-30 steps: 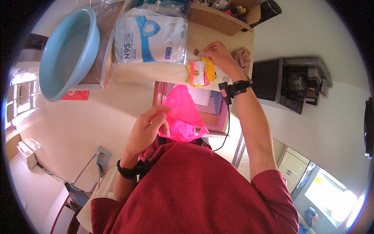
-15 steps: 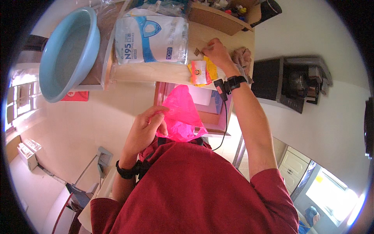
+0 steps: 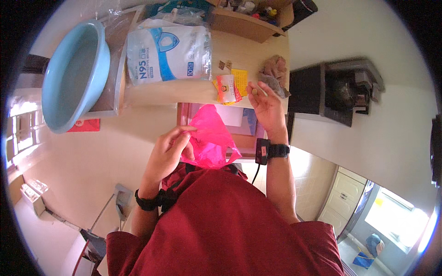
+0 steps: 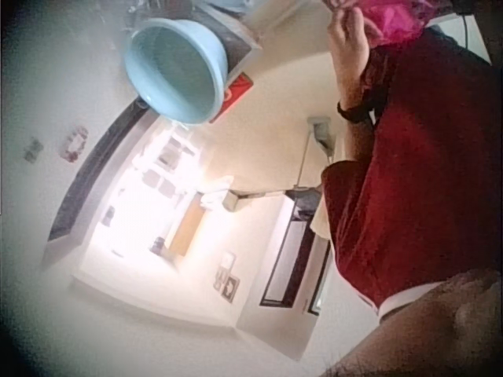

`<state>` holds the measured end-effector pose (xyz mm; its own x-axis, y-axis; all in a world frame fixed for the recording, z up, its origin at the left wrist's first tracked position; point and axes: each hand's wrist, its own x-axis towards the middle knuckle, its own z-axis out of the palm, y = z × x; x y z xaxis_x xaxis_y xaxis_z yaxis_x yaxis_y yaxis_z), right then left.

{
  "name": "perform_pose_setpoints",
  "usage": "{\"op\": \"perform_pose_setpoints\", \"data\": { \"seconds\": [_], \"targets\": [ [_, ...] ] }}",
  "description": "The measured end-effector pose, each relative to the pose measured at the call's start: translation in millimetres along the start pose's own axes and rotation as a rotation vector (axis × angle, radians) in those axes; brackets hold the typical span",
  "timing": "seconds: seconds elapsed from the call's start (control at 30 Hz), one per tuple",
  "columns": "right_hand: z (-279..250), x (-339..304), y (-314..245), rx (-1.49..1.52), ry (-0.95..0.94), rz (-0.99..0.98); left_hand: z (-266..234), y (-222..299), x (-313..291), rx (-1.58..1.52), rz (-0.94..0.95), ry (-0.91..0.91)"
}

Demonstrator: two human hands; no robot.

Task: Organizing various small items, cards, and coins in a desk drawer.

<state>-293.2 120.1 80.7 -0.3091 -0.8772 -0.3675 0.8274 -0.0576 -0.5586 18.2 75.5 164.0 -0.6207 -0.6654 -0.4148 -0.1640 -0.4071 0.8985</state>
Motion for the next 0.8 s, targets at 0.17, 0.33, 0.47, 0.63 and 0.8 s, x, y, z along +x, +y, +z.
{"op": "perform_pose_setpoints", "data": {
  "seconds": [0.17,0.33,0.47,0.63,0.8],
  "targets": [
    [16.4,-39.2,-9.0,-0.106,-0.045,-0.049,2.9,7.5,3.4,0.059,0.005,-0.033],
    [46.0,-82.2,-13.3,-0.39,0.021,-0.102,3.8,2.3,5.6,0.087,-0.006,-0.051],
    [66.4,-109.3,-14.7,-0.528,-0.022,-0.175,8.1,5.7,5.9,0.085,-0.004,-0.065],
    [84.0,-136.0,-12.5,-0.556,-0.063,-0.263,10.1,3.6,8.5,0.132,0.008,-0.091],
    [100.1,-155.5,-12.2,-0.375,-0.289,-0.22,12.2,0.5,7.8,0.121,0.018,-0.091]
  ]
}}
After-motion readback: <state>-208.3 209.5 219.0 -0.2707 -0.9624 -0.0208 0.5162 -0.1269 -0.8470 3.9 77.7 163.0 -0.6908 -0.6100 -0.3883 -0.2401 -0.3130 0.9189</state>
